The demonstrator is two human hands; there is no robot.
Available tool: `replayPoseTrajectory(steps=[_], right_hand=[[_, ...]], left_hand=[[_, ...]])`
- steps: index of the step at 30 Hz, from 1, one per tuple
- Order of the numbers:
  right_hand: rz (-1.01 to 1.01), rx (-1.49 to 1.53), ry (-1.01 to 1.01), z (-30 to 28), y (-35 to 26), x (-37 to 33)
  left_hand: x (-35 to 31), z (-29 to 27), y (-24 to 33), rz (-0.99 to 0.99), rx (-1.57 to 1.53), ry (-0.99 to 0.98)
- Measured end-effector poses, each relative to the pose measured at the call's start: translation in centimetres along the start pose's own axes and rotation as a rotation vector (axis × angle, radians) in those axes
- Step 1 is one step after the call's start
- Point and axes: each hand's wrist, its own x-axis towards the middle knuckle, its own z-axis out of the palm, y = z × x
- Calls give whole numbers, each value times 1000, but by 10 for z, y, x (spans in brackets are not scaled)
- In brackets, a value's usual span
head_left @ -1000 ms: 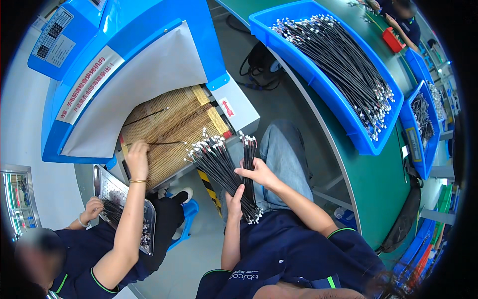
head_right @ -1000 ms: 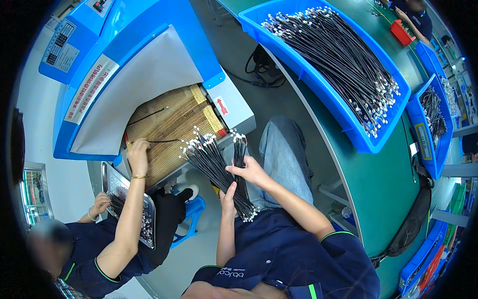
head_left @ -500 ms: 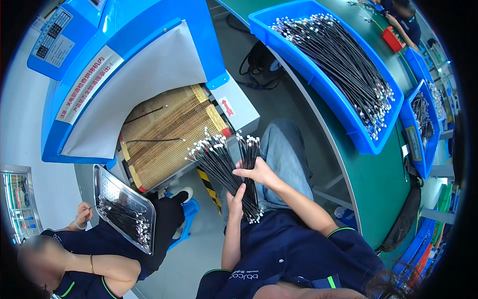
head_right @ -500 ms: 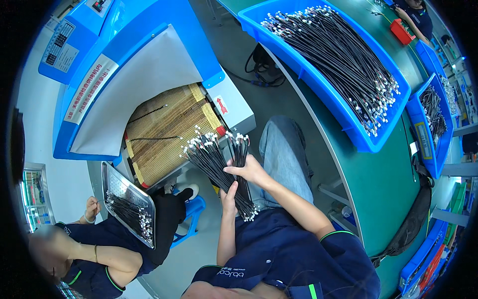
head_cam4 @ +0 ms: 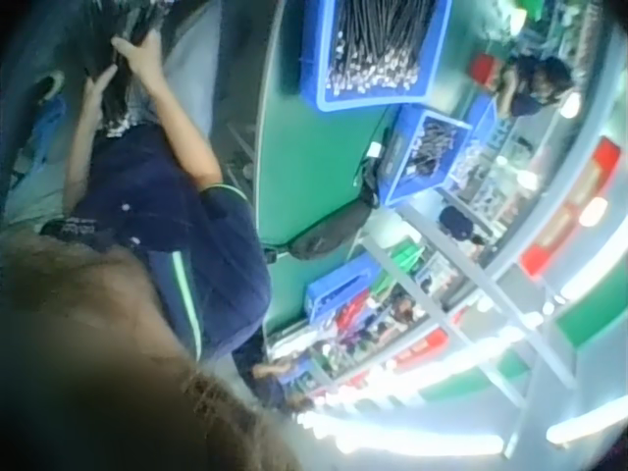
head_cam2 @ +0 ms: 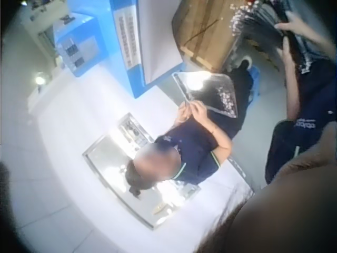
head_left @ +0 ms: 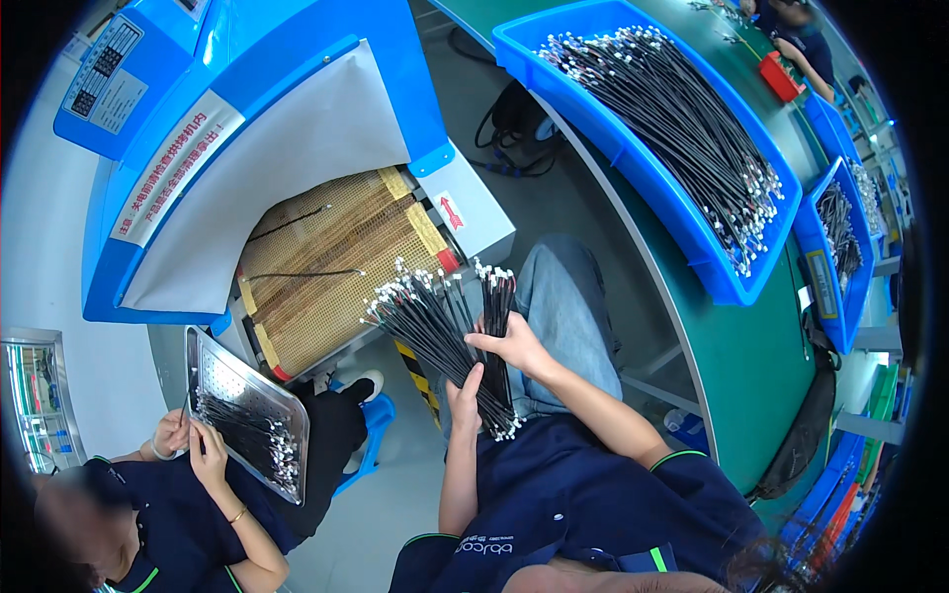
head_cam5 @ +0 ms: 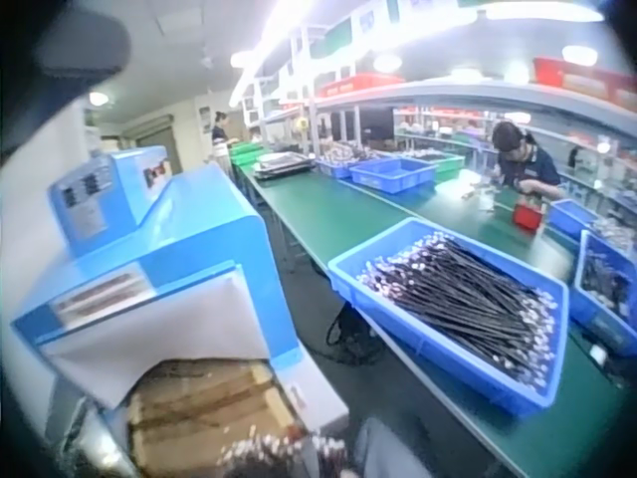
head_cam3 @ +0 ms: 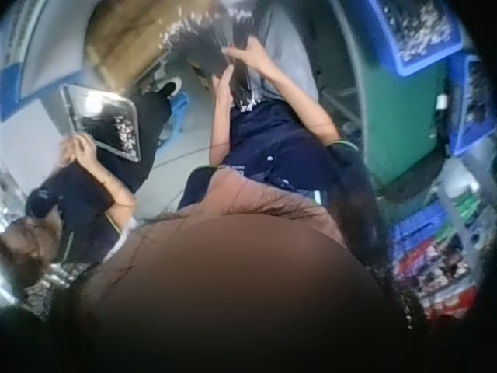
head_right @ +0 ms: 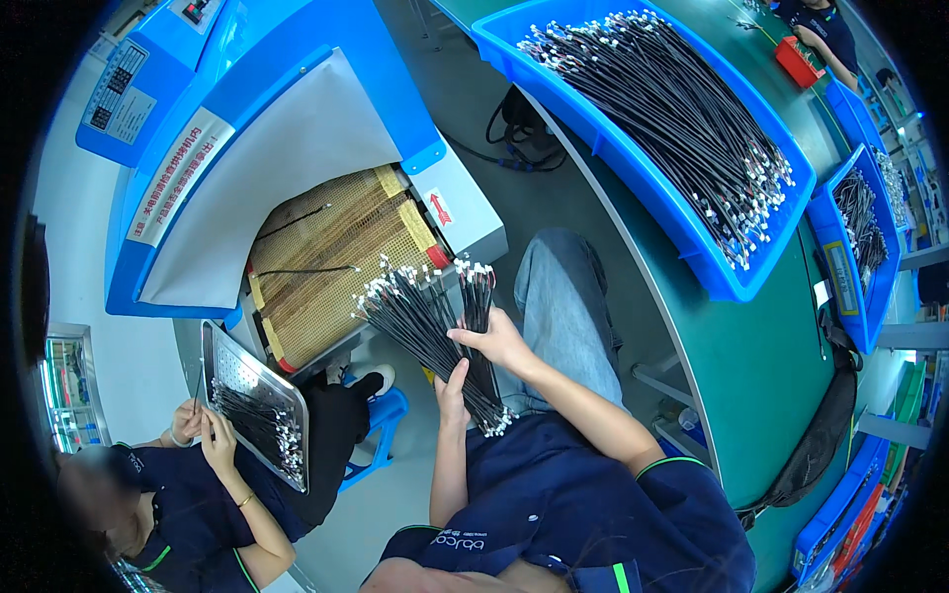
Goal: The person picks up bundles of black cables with white connectors from a blue bin and feeds them into a blue machine with a conveyor belt. They repeatedly grab handfuls of cables, align them, and place them onto the machine's belt, while a coworker works on a tray nearby.
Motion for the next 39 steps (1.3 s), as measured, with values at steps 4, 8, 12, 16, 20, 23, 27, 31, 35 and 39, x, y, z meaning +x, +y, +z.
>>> replayPoseTrajectory(steps=[4,8,12,16,20,23,27,31,35,39], right_hand=[[-71,58,51,3,-11,-3],[-25,16,22,-1,-10,-3],[-64,-2,22,0,-11,-3],[-120,-65,54,-1,-7,1],[44,-83,-8,-3,-4,1],[36,-36,-19,-2,-6,0],[-3,-5,-15,1,-6,-1],[-31,26,39,4,-5,-2],[69,113,4,6,-11,-1],[126,164,35,6,-14,-4]], left_hand=[[0,0,-1,-3,-19,-1],[0,-1,-3,-5,8,22],[1,-3,-4,-4,2,5],[0,-2,-3,-9,-1,-4],[0,-1,-1,-15,-7,-19],[1,-4,-3,-32,17,-8],[1,-4,-4,-21,3,2],[1,-5,-5,-12,24,-11],[1,-5,-1,2,28,-85],[1,-3,-3,25,28,-73]])
